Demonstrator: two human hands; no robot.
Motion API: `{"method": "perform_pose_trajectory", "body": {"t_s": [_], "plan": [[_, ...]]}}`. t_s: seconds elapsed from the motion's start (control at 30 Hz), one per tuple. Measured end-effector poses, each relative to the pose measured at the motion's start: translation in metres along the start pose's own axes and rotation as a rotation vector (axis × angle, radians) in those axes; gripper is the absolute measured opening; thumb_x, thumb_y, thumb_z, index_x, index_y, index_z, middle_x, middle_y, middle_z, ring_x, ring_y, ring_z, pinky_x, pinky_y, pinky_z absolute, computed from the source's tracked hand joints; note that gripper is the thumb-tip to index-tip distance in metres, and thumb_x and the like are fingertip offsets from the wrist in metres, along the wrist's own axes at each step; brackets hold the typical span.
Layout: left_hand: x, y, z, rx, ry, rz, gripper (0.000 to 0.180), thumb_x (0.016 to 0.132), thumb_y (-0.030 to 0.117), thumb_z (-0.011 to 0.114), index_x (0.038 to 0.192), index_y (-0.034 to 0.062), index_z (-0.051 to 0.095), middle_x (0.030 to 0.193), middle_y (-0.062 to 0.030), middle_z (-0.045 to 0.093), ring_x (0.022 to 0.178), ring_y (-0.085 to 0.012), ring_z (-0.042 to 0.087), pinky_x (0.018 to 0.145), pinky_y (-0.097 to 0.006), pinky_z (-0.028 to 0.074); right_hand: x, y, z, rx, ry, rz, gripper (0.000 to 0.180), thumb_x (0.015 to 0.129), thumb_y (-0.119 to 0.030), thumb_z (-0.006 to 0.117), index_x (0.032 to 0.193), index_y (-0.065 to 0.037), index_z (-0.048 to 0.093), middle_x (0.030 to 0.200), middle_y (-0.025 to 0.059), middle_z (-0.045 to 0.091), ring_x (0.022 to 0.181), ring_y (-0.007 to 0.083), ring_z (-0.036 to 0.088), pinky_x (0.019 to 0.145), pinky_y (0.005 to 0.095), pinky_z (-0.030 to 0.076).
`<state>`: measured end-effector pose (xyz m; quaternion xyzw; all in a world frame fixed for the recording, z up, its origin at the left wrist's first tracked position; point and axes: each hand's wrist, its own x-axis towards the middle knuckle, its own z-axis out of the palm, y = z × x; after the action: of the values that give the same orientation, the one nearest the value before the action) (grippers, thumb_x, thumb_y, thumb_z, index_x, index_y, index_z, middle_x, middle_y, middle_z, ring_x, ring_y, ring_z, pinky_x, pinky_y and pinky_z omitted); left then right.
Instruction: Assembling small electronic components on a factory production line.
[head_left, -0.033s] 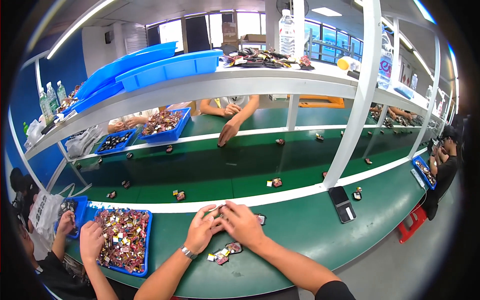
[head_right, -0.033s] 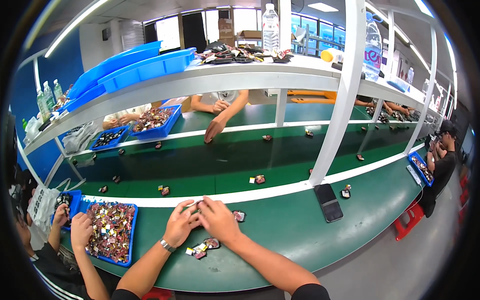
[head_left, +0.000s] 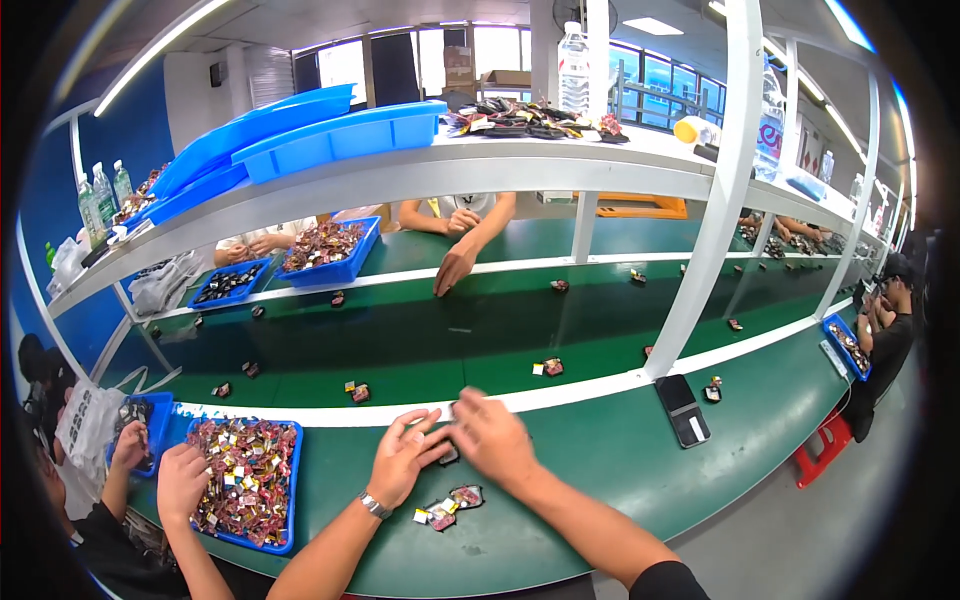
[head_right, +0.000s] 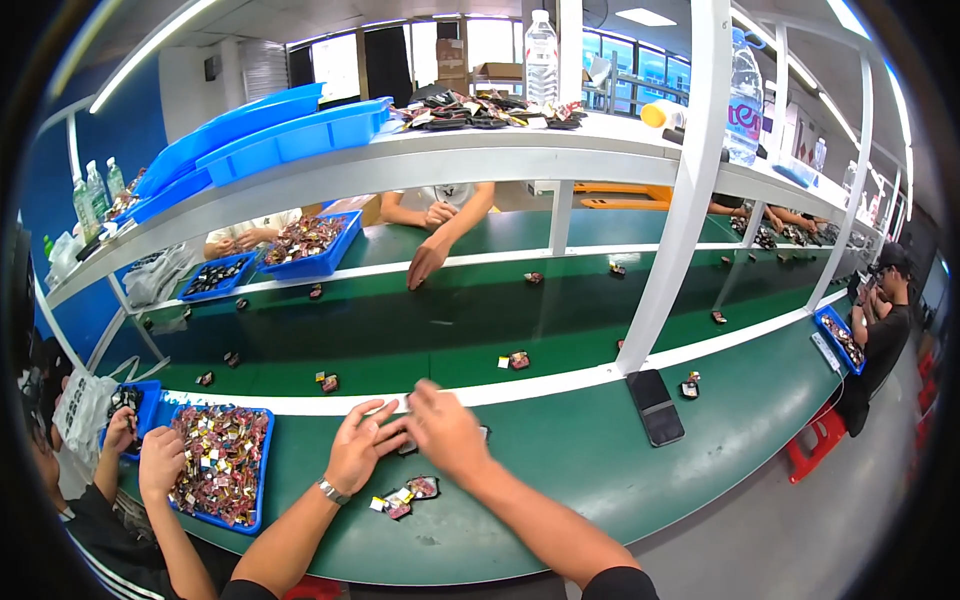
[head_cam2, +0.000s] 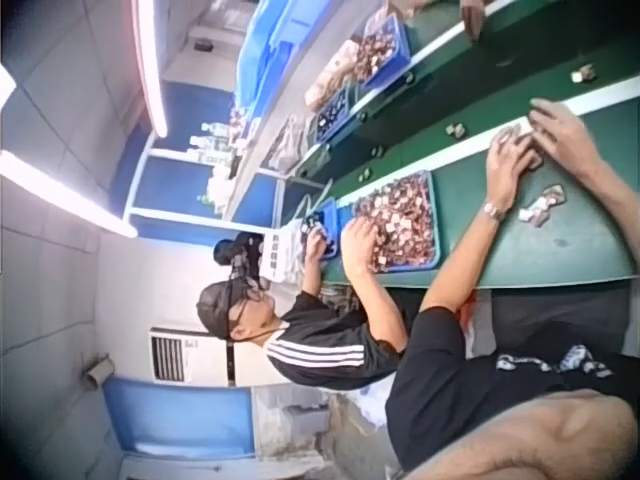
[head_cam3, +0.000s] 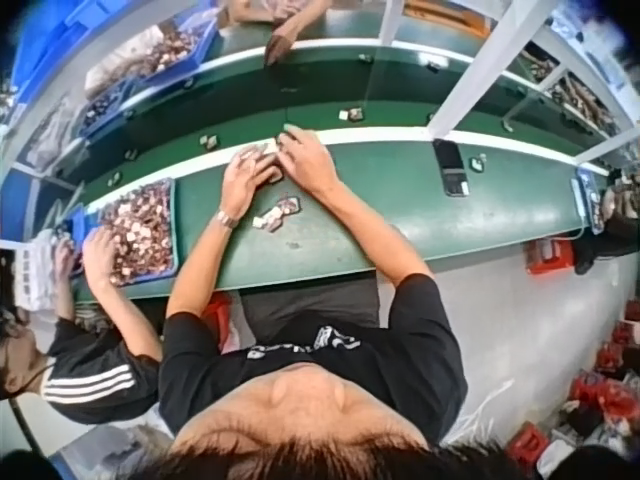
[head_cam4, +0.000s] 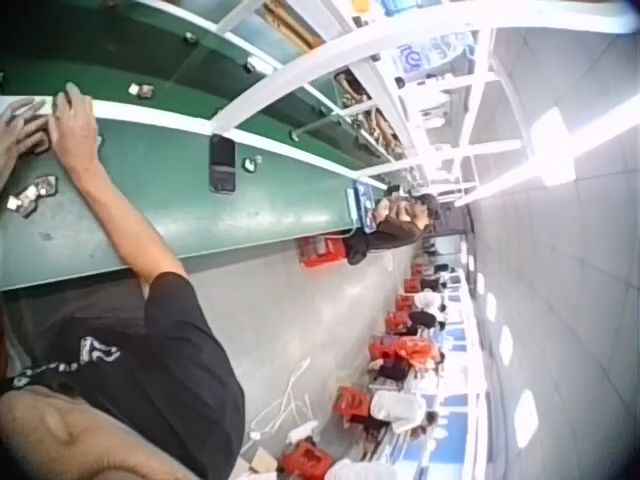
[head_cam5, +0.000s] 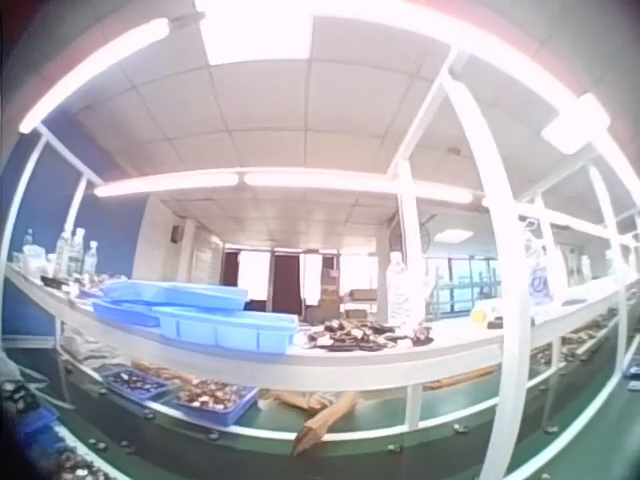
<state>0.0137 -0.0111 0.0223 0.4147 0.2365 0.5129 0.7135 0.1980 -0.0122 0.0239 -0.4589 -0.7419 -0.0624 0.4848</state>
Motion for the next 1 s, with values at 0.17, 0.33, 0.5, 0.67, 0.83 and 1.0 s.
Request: {"method": "perform_pose_trajectory", "body": {"t_s": [0.17,0.33,0.5,0.67,0.83,1.0], "plan": [[0.011,-0.004,-0.03,0.349,0.062,0.141,0.026,0.096,0.004,0.05,0.121,-0.0005,0.048,0.129,-0.0222,0.057,0.116,-0.0311,0.06,0.093,-0.039,0.053,0.021,0.15,-0.052,-0.302,0.224,0.309,0.026,0.073,-0.015,0.073,0.094,0.001,0.069,0.107,0.0203,0.067,0.1,0.0376,0.062,0.091,0.0425,0.049],[0.015,-0.013,-0.037,0.445,0.022,0.097,0.023,0.094,0.001,0.051,0.116,-0.0038,0.053,0.118,-0.0186,0.063,0.11,-0.0253,0.063,0.089,-0.035,0.054,0.002,0.221,-0.074,-0.336,0.137,0.609,0.043,0.074,-0.014,0.076,0.112,0.001,0.063,0.112,0.018,0.065,0.103,0.0357,0.061,0.091,0.0427,0.049],[0.012,-0.007,-0.043,0.497,0.041,0.104,0.02,0.093,0.0,0.051,0.112,-0.003,0.055,0.112,-0.0194,0.065,0.105,-0.0257,0.065,0.087,-0.036,0.055,0.022,0.155,-0.066,-0.584,0.061,0.553,0.053,0.076,-0.03,0.077,0.115,0.0,0.058,0.115,0.0185,0.058,0.108,0.0388,0.053,0.094,0.0455,0.044],[0.014,-0.012,-0.04,0.507,0.022,0.075,0.019,0.092,-0.001,0.052,0.11,-0.0033,0.057,0.109,-0.0171,0.066,0.099,-0.0222,0.066,0.084,-0.034,0.055,0.003,0.169,-0.039,-0.51,-0.054,0.551,0.057,0.074,-0.028,0.079,0.114,0.004,0.054,0.105,0.0224,0.057,0.102,0.0388,0.054,0.091,0.0454,0.044],[0.015,-0.01,-0.041,0.501,0.018,0.083,0.018,0.091,-0.002,0.052,0.108,-0.0029,0.057,0.107,-0.0173,0.067,0.1,-0.0234,0.066,0.083,-0.035,0.056,-0.002,0.172,-0.038,-0.287,0.008,0.566,0.054,0.072,-0.013,0.078,0.118,0.003,0.054,0.104,0.0195,0.061,0.1,0.0367,0.055,0.09,0.0447,0.045],[0.021,-0.018,-0.044,0.538,0.064,0.231,0.014,0.093,0.005,0.056,0.104,-0.0016,0.06,0.103,-0.0124,0.068,0.094,-0.0174,0.065,0.078,-0.03,0.054,-0.012,0.108,-0.031,0.158,-0.004,0.382,0.055,0.075,-0.012,0.075,0.124,-0.003,0.054,0.114,0.0164,0.06,0.105,0.0338,0.056,0.096,0.0412,0.045]]}}
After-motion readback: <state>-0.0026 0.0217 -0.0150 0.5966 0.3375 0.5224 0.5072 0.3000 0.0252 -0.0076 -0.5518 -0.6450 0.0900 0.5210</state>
